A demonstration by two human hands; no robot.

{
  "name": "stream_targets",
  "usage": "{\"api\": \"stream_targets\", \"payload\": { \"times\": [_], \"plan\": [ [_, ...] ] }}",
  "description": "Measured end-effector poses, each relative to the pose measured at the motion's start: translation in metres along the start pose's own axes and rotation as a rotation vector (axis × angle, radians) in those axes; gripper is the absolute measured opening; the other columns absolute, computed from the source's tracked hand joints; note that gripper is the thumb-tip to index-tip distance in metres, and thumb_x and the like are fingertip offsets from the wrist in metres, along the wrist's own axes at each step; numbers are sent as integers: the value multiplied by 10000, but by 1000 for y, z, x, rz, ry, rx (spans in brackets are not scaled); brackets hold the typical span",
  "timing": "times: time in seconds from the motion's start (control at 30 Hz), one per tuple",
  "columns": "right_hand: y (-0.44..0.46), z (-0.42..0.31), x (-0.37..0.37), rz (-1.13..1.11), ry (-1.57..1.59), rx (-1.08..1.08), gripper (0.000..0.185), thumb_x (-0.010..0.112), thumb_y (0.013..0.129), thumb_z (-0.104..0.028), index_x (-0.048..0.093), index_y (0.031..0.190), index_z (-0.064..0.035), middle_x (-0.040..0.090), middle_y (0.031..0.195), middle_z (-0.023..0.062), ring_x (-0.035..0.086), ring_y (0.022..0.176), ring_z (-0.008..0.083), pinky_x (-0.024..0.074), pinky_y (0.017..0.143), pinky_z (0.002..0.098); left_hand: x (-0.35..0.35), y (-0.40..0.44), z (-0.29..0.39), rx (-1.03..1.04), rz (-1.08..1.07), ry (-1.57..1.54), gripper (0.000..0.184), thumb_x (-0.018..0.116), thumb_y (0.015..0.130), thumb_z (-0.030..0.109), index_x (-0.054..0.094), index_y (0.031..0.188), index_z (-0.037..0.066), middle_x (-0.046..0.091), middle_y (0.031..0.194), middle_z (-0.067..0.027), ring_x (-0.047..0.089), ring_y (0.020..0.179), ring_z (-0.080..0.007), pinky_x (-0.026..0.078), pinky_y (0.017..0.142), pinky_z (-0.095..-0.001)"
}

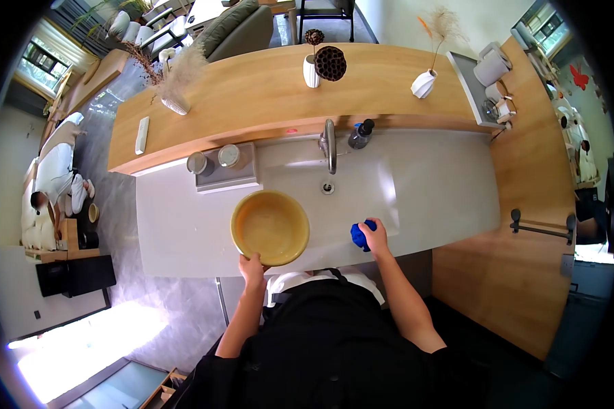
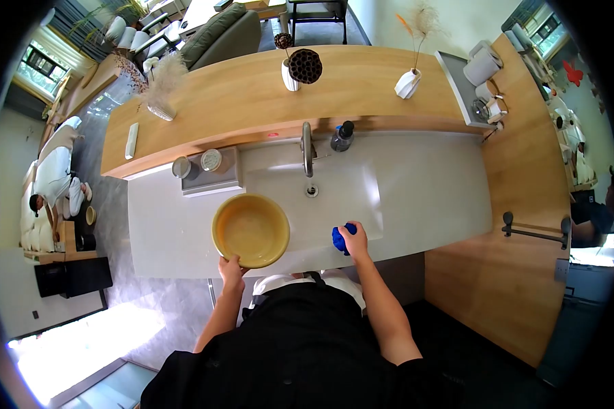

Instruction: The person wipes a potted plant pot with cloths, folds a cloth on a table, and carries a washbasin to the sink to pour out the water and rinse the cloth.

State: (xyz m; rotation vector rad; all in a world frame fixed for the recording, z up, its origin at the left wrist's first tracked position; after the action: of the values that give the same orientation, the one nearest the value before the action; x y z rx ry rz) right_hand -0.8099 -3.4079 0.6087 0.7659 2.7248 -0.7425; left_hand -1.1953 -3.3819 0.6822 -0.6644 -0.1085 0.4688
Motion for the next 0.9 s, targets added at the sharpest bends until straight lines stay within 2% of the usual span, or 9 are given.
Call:
{"api": "stream_targets", "payload": {
  "times": [0.33, 0.4, 0.5, 0.6, 0.73, 0.8, 0.9],
  "plan": [
    [20, -4, -31, -60, -106, 1, 471, 803, 797, -313, 650, 1142, -31, 696, 1026, 137, 667, 937, 238, 535, 846, 359, 19, -18, -9, 7, 56, -45, 410, 517, 878, 8, 488, 1287, 15, 605, 1131, -160, 693, 893, -296, 654, 634, -413],
    [20, -6, -33, -91, -64, 26, 468, 795, 823, -279, 620, 1165, -10, 669, 1009, 117, 644, 903, 198, 536, 800, 336, 22, -24, -8, 1, 81, -47, 411, 515, 878, 5, 496, 1288, 19, 612, 1121, -151, 695, 882, -290, 654, 628, -410],
    [23, -9, -32, -104, -63, 12, 474, 793, 829, -272, 611, 1178, -9, 663, 1016, 118, 641, 899, 194, 538, 789, 332, 24, -26, -11, -10, 99, -55, 407, 516, 880, 6, 506, 1286, 20, 617, 1116, -147, 695, 872, -283, 652, 622, -406],
    [24, -12, -31, -113, -67, 41, 480, 802, 802, -303, 642, 1161, -27, 691, 1039, 138, 665, 938, 231, 537, 844, 358, 26, -25, -16, 13, 85, -69, 398, 519, 883, 11, 513, 1281, 21, 619, 1120, -146, 695, 872, -277, 652, 624, -404],
    [28, -9, -32, -134, -46, 56, 486, 802, 801, -307, 641, 1165, -28, 691, 1040, 134, 666, 936, 232, 538, 843, 360, 30, -26, -20, -11, 47, -32, 394, 548, 895, 54, 492, 1285, 46, 613, 1157, -142, 694, 928, -278, 635, 672, -406],
    [30, -7, -34, -131, -81, 17, 473, 797, 830, -257, 608, 1187, -11, 656, 1029, 113, 638, 899, 193, 539, 789, 329, 36, -26, -22, -3, 70, -62, 402, 527, 886, 16, 510, 1287, 23, 614, 1141, -147, 695, 904, -276, 652, 644, -400],
    [32, -5, -38, -131, -57, 21, 472, 799, 829, -252, 608, 1188, -13, 657, 1035, 109, 639, 900, 193, 541, 791, 331, 42, -25, -23, -21, 60, -43, 405, 529, 883, 11, 507, 1288, 22, 609, 1148, -150, 696, 918, -281, 652, 650, -403]
  ]
}}
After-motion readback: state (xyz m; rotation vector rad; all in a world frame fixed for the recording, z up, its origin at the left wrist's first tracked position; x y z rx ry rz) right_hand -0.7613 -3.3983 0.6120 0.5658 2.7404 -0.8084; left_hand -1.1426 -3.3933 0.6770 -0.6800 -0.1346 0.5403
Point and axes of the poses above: each hand's wrist, its own y-axis towards the middle knuckle, its own x-axis out of the palm, z = x × y, the point moved 1 cm from there along y, towards the middle knuckle
